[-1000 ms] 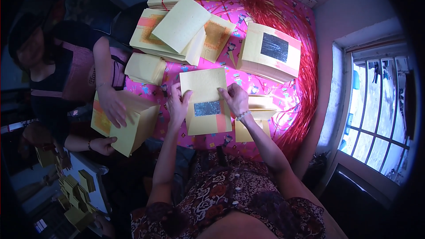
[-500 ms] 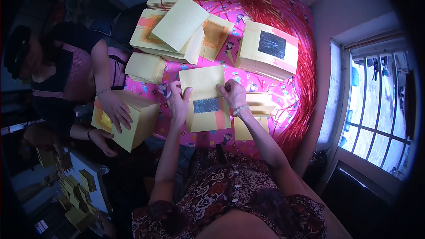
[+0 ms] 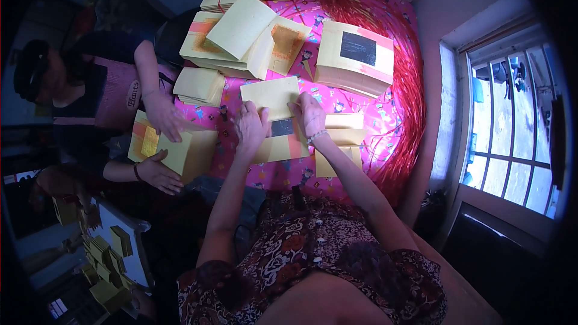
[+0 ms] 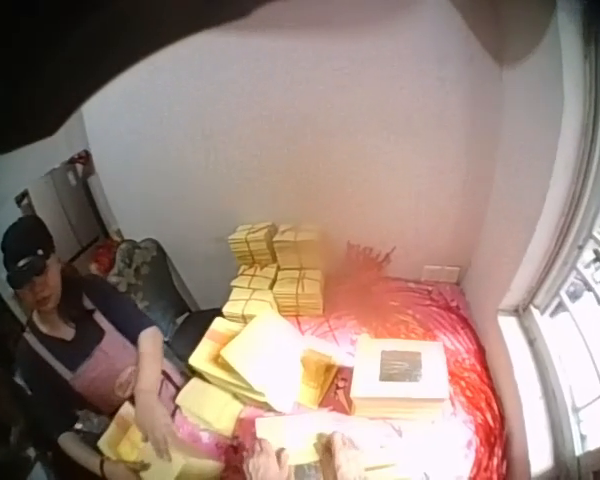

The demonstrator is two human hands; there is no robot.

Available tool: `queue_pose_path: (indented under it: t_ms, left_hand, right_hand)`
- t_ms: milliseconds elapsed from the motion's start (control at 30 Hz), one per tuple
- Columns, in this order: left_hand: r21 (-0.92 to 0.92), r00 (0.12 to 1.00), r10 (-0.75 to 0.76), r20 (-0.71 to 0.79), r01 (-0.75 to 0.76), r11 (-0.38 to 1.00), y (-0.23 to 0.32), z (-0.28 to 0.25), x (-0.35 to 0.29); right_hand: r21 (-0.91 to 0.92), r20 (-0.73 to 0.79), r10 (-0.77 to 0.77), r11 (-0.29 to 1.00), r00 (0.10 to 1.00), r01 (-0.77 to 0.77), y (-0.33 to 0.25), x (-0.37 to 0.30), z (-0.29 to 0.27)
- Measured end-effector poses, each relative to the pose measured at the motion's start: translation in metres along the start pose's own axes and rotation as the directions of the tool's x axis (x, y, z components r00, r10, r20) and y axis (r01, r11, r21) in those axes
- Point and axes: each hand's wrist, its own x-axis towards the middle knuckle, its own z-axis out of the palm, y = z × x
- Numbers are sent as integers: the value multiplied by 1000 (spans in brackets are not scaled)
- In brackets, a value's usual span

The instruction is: Fold and stack joss paper sheets into bundles and secure them with rubber bands.

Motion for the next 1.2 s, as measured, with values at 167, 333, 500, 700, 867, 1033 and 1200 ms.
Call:
queue_pose_path:
  t_ms: [167, 333, 500, 700, 867, 1033, 1200]
  left_hand:
    - [59, 999, -1, 34, -1, 998, 12, -4, -5]
    - [64, 995, -74, 70, 70, 995, 13, 1, -5]
    - [38, 999, -44, -28, 45, 998, 8, 11, -11]
    - [-250, 999, 10, -53, -23, 968, -12, 7, -17]
    - [-233, 999, -29, -30, 21, 972, -7, 6, -14]
    - [-598, 993, -109, 46, 115, 793, -20, -6, -8]
    - [-527, 998, 25, -50, -48, 849, -28, 2, -9]
  right_hand:
    - [-61, 150, -110, 991, 983, 120, 1, 0, -2]
    - [-20, 249, -277, 956, 928, 291, -9, 0, -8]
    - [40, 212, -319, 947, 924, 318, -1, -7, 0]
    - [74, 284, -254, 967, 925, 243, -3, -9, -11]
    - [54, 277, -203, 979, 939, 196, 2, -10, -6]
    - [109, 310, -196, 979, 930, 170, 7, -5, -7]
    - [65, 331, -194, 981, 924, 183, 5, -5, -7]
